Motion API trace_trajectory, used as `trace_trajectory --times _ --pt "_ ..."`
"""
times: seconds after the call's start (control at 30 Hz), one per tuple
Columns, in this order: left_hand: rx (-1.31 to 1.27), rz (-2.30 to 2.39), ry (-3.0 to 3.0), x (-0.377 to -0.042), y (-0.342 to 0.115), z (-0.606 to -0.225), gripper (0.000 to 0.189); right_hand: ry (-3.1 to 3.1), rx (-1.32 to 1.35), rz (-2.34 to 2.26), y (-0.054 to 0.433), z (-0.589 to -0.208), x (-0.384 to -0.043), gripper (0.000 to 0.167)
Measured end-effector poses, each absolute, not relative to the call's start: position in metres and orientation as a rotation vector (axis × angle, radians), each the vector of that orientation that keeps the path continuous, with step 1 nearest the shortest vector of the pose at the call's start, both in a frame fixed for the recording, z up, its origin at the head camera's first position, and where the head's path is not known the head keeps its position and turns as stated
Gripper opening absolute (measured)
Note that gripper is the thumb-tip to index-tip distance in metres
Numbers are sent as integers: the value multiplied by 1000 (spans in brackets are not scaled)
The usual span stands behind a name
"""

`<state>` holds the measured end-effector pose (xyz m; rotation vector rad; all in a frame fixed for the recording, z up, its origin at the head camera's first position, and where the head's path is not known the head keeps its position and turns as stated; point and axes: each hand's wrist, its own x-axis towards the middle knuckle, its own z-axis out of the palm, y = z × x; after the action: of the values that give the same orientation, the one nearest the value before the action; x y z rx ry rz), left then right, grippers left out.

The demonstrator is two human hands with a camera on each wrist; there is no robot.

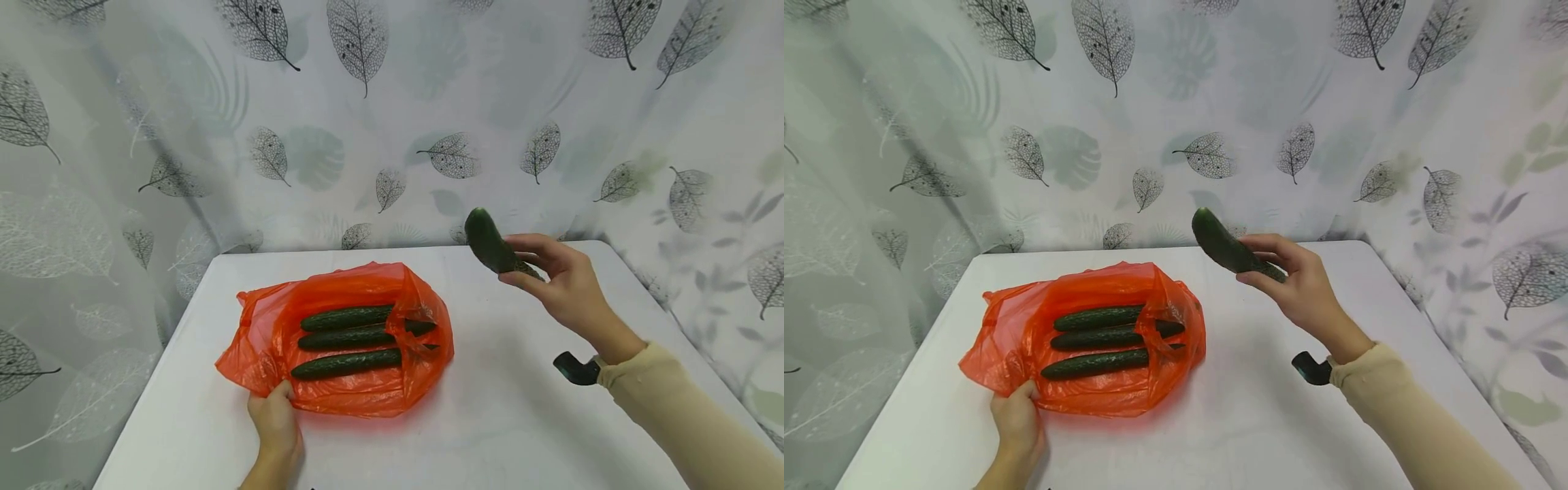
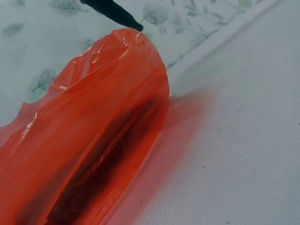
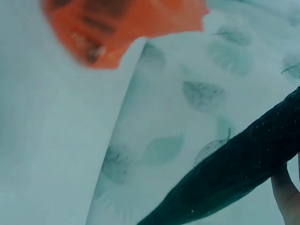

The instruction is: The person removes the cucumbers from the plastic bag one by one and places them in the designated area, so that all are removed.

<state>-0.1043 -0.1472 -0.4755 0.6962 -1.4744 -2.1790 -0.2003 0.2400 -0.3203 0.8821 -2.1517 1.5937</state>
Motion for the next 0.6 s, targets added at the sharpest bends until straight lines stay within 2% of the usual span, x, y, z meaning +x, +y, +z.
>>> trace_trajectory --times 0.2,0.6 --pt "692 -2203 -1454 -105 -147 -475 57 -2299 829 1085 260 -346 -210 57" --pt "666 -2205 -1480 -104 -147 -472 57 -2537 781 617 310 -391 -230 55"
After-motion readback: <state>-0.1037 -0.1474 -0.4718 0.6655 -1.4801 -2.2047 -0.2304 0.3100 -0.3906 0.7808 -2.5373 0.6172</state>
